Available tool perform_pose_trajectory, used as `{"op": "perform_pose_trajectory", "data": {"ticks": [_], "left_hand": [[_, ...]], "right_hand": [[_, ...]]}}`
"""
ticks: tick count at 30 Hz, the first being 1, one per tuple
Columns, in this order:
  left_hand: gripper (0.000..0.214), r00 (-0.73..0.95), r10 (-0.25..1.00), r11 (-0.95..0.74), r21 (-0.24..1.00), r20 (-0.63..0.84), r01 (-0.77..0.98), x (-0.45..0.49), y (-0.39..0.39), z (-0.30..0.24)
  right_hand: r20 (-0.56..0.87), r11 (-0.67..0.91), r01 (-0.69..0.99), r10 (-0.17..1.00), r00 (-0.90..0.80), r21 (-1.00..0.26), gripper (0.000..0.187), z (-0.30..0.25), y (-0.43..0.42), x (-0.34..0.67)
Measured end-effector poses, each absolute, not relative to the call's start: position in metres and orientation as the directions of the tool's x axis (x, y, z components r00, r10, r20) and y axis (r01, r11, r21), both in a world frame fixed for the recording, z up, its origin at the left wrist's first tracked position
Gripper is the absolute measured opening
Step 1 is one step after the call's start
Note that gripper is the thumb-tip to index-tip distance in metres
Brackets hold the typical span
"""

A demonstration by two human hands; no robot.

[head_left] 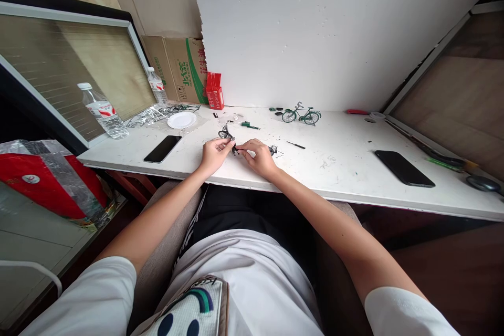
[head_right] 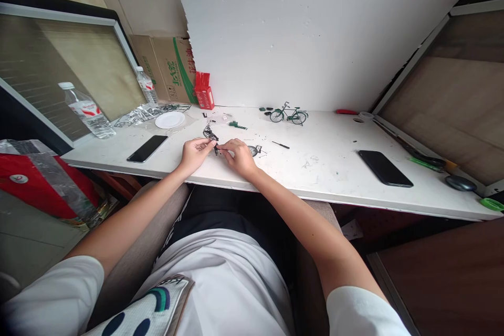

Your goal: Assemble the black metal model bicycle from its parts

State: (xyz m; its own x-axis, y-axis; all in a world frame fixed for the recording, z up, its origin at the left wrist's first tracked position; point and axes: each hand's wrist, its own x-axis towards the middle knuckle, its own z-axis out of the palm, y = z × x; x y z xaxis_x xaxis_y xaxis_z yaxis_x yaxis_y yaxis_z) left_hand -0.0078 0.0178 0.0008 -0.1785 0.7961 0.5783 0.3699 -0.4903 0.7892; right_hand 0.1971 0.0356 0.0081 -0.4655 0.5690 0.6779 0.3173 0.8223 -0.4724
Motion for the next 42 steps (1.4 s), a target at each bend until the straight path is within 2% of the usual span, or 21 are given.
{"op": "perform_pose_trajectory", "data": {"ticks": [6,12,31,42], "left_hand": [[0.035,-0.171,0.794,-0.497,0.785,0.584,0.371,-0.0096,0.0200,-0.0011],[0.036,-0.146,0.813,-0.490,0.799,0.563,0.349,-0.0099,0.0201,-0.0010],[0.043,-0.138,0.855,-0.446,0.845,0.500,0.296,-0.0054,0.0154,0.0039],[0.047,-0.163,0.876,-0.413,0.880,0.455,0.236,-0.0043,0.0173,0.0016]], "right_hand": [[0.643,0.771,0.402,0.635,-0.429,-0.493,0.026,0.0090,0.0308,0.1966],[0.638,0.759,0.453,0.644,-0.422,-0.467,0.027,0.0081,0.0293,0.1964],[0.689,0.779,0.412,0.618,-0.378,-0.473,0.025,0.0075,0.0325,0.1965],[0.681,0.797,0.505,0.573,-0.456,-0.332,0.026,0.0067,0.0302,0.1951]]}}
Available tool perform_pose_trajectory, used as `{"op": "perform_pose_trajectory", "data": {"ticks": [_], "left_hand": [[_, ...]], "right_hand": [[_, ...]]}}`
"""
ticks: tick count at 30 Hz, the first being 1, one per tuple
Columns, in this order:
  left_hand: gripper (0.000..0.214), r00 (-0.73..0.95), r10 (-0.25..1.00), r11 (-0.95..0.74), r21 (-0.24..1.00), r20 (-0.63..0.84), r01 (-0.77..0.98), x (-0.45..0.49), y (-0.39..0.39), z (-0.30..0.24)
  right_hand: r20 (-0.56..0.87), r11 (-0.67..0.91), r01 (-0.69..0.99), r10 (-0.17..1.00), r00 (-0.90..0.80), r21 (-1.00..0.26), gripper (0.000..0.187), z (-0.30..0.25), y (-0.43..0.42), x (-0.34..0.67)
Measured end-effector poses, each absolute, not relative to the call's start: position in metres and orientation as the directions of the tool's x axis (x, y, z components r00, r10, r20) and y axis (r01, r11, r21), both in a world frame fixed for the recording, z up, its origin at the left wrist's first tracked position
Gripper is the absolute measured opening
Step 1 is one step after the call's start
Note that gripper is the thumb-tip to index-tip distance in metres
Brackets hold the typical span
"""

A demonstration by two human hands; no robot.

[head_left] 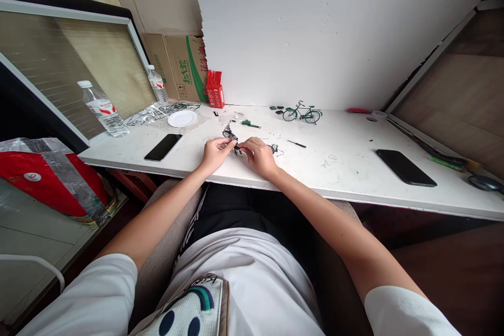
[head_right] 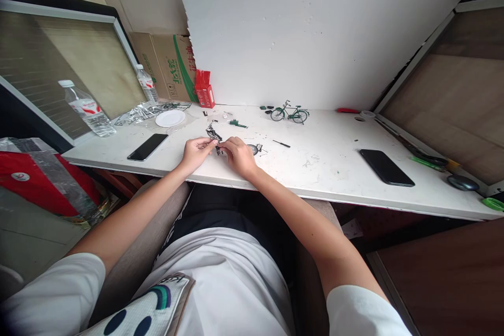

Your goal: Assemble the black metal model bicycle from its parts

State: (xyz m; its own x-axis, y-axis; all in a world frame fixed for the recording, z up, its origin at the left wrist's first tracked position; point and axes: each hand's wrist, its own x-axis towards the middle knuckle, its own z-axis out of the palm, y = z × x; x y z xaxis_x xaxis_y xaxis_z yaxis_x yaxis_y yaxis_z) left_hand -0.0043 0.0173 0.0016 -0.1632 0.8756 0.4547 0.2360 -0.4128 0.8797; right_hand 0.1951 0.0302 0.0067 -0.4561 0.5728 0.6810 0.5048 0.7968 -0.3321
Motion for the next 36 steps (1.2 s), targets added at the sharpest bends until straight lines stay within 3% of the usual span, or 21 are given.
{"op": "perform_pose_trajectory", "data": {"ticks": [15,26,36], "left_hand": [[0.052,-0.174,0.890,-0.383,0.899,0.420,0.211,-0.0027,0.0144,0.0024],[0.051,-0.137,0.896,-0.396,0.899,0.423,0.186,-0.0038,0.0190,-0.0051],[0.053,-0.127,0.909,-0.373,0.911,0.396,0.174,-0.0040,0.0183,-0.0030]], "right_hand": [[0.650,0.735,0.574,0.640,-0.410,-0.361,0.029,0.0097,0.0224,0.1941],[0.637,0.692,0.526,0.700,-0.322,-0.494,0.026,0.0086,0.0249,0.1939],[0.641,0.679,0.545,0.706,-0.301,-0.492,0.024,0.0110,0.0223,0.1939]]}}
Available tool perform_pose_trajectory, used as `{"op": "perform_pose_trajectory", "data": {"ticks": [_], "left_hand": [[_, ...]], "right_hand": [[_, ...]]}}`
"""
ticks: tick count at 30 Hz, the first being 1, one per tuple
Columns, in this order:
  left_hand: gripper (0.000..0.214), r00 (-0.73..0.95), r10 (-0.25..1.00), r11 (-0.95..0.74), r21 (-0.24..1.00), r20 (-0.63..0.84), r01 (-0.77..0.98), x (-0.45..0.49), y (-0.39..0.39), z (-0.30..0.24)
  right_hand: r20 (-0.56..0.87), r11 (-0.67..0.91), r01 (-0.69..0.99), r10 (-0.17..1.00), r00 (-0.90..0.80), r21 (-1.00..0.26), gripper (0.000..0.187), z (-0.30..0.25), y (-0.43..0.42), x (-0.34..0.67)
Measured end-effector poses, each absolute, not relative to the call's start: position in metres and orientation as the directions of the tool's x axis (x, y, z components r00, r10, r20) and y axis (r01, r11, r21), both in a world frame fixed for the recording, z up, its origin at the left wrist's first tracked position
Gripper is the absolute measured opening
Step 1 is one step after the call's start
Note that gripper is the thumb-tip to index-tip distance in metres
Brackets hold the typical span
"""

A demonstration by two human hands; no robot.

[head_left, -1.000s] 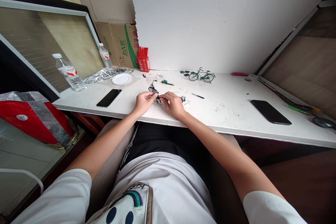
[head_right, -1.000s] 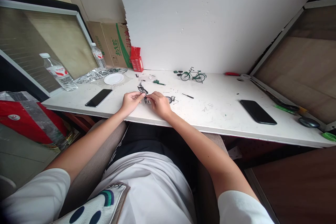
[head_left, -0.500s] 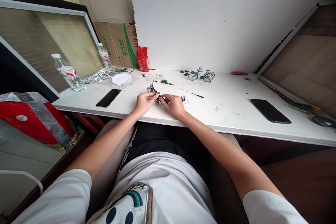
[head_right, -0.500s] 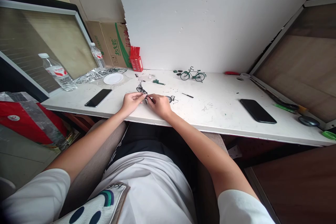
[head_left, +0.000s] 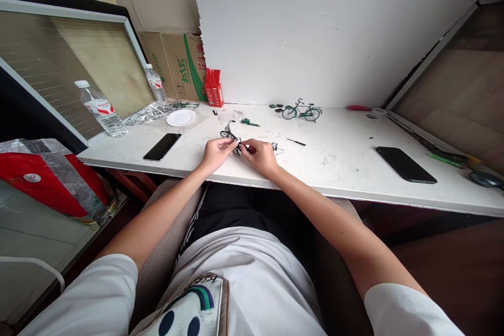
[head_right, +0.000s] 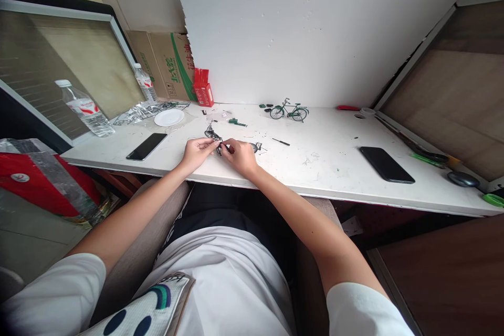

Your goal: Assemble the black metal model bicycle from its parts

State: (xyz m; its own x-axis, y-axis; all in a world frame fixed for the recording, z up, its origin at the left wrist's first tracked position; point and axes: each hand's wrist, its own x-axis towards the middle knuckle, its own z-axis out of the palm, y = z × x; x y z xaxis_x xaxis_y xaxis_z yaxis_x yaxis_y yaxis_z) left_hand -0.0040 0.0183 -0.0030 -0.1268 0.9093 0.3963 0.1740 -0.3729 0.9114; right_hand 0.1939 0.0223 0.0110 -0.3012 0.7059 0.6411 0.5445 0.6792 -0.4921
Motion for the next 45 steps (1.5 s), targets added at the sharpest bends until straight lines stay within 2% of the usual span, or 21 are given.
{"op": "perform_pose_trajectory", "data": {"ticks": [11,22,32,38,45], "left_hand": [[0.051,-0.115,0.912,-0.373,0.914,0.393,0.162,-0.0012,0.0137,0.0047],[0.050,-0.096,0.902,-0.402,0.899,0.422,0.175,-0.0019,0.0152,0.0018],[0.048,-0.116,0.891,-0.413,0.891,0.438,0.191,-0.0008,0.0132,0.0042],[0.046,-0.133,0.876,-0.429,0.875,0.464,0.223,-0.0021,0.0158,0.0007],[0.048,-0.173,0.871,-0.426,0.882,0.460,0.201,-0.0026,0.0163,0.0003]], "right_hand": [[0.662,0.697,0.545,0.684,-0.307,-0.466,0.022,0.0088,0.0239,0.1935],[0.670,0.729,0.579,0.638,-0.380,-0.365,0.023,0.0063,0.0248,0.1920],[0.681,0.724,0.572,0.641,-0.354,-0.385,0.025,0.0090,0.0221,0.1931],[0.701,0.733,0.612,0.603,-0.382,-0.297,0.027,0.0057,0.0227,0.1929],[0.713,0.761,0.561,0.587,-0.383,-0.326,0.025,0.0106,0.0228,0.1947]]}}
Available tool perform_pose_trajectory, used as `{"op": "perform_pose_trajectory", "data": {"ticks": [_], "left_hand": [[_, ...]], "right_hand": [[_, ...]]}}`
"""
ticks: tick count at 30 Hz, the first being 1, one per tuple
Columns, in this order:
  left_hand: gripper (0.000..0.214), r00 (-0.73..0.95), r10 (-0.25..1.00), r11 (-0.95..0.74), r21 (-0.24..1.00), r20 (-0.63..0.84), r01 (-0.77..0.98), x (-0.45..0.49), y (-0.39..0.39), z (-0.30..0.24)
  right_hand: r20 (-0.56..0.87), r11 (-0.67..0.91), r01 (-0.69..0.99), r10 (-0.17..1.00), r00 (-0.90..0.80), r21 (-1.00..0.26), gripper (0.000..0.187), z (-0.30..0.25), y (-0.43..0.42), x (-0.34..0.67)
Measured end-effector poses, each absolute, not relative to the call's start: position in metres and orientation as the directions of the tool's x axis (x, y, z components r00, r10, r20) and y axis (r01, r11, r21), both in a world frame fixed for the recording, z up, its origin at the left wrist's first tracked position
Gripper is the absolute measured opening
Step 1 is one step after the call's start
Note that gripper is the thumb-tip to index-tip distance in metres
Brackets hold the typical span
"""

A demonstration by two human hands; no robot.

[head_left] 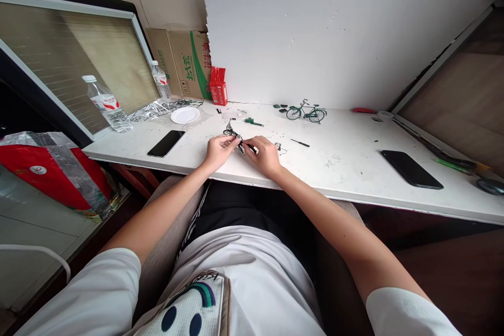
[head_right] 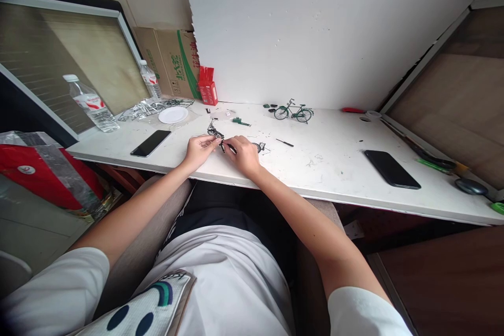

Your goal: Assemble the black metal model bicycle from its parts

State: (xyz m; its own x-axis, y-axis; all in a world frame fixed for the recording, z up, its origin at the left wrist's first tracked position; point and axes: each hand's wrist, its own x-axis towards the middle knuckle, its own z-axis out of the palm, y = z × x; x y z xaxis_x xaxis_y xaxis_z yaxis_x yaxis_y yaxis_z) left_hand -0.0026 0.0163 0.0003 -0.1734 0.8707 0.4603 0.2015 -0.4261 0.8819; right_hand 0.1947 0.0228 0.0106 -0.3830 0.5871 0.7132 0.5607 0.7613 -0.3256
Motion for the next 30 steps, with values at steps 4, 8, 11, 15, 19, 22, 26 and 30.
{"op": "perform_pose_trajectory", "data": {"ticks": [4,8,11,15,19,22,26,30], "left_hand": [[0.050,-0.190,0.876,-0.414,0.893,0.443,0.175,-0.002,0.016,0.002],[0.050,-0.185,0.876,-0.416,0.892,0.445,0.175,-0.002,0.018,0.000],[0.049,-0.182,0.876,-0.419,0.891,0.447,0.176,-0.003,0.019,-0.002],[0.048,-0.181,0.872,-0.427,0.888,0.454,0.171,-0.003,0.019,-0.001],[0.047,-0.175,0.872,-0.432,0.887,0.457,0.165,-0.002,0.017,0.001],[0.047,-0.175,0.872,-0.431,0.886,0.458,0.171,-0.002,0.017,0.000],[0.046,-0.169,0.868,-0.438,0.881,0.466,0.177,-0.003,0.018,-0.001],[0.046,-0.176,0.866,-0.442,0.881,0.468,0.167,-0.004,0.020,-0.002]], "right_hand": [[0.719,0.782,0.517,0.576,-0.388,-0.348,0.027,0.012,0.027,0.196],[0.707,0.763,0.516,0.606,-0.363,-0.389,0.025,0.012,0.030,0.196],[0.704,0.755,0.516,0.618,-0.350,-0.406,0.025,0.013,0.030,0.196],[0.729,0.784,0.474,0.586,-0.352,-0.401,0.025,0.012,0.030,0.196],[0.762,0.822,0.396,0.547,-0.347,-0.409,0.024,0.009,0.034,0.196],[0.763,0.818,0.340,0.564,-0.316,-0.464,0.021,0.008,0.038,0.196],[0.756,0.802,0.288,0.594,-0.276,-0.524,0.018,0.010,0.039,0.197],[0.760,0.813,0.264,0.580,-0.294,-0.519,0.019,0.011,0.038,0.197]]}}
